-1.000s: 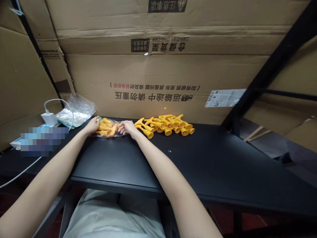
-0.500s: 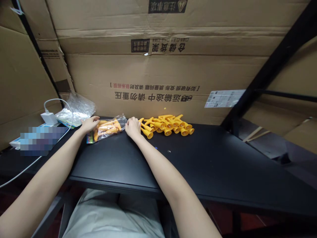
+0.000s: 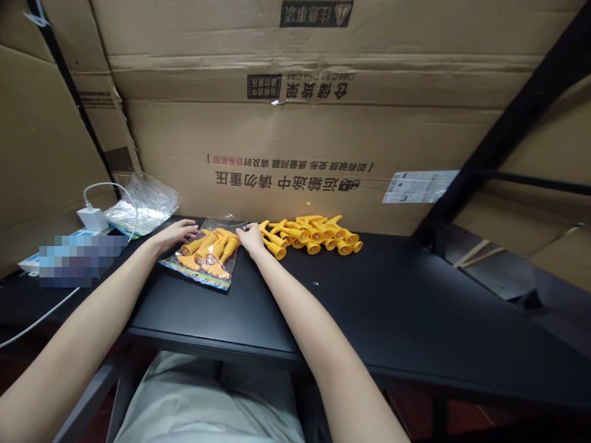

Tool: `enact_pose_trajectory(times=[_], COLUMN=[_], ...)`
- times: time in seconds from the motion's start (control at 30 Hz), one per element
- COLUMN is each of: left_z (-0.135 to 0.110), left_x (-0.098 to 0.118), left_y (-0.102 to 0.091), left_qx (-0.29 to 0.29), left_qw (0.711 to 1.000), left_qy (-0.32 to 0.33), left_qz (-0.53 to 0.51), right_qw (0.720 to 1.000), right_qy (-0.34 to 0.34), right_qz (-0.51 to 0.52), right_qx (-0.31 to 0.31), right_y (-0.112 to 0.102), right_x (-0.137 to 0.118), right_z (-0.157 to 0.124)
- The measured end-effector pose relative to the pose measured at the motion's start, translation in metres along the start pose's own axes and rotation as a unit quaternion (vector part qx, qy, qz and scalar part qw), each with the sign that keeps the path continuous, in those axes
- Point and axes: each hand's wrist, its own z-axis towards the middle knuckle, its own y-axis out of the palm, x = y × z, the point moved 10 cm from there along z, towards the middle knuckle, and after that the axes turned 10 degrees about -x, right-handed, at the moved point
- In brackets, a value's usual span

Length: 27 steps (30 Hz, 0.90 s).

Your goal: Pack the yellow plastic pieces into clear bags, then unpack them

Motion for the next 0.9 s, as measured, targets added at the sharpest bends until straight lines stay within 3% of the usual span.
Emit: enact_pose_trajectory(times=[0.1, 0.2, 0.33, 0.53, 0.63, 0.77, 0.9], left_z=[0.001, 0.002, 0.005, 0.009, 0.008, 0.005, 0.002], left_x=[-0.004, -0.009, -0.019, -0.014, -0.014, -0.018, -0.022], left_y=[0.01, 0.009, 0.002, -0.015, -0.017, -0.007, -0.003], left_qx=[-0.029, -0.029, -0.011, 0.048, 0.059, 0.018, 0.003], left_qw=[0.996, 0.992, 0.996, 0.999, 0.998, 0.987, 0.979], left_qy=[-0.018, -0.042, -0.059, 0.001, -0.001, -0.031, -0.059], left_qz=[-0.085, -0.113, -0.06, 0.024, -0.034, -0.156, -0.196], right_qw=[0.984, 0.966, 0.958, 0.946, 0.938, 0.932, 0.934], right_qy=[0.056, 0.077, 0.072, 0.08, 0.092, 0.099, 0.095], right_qz=[0.164, 0.238, 0.254, 0.275, 0.284, 0.298, 0.298], right_qx=[-0.035, -0.068, -0.113, -0.155, -0.175, -0.178, -0.174], right_y=[0.009, 0.016, 0.027, 0.038, 0.039, 0.037, 0.036], right_x=[0.015, 0.017, 0.01, 0.002, 0.002, 0.003, 0.005], right_z=[0.0, -0.004, -0.01, -0.019, -0.022, -0.022, -0.02])
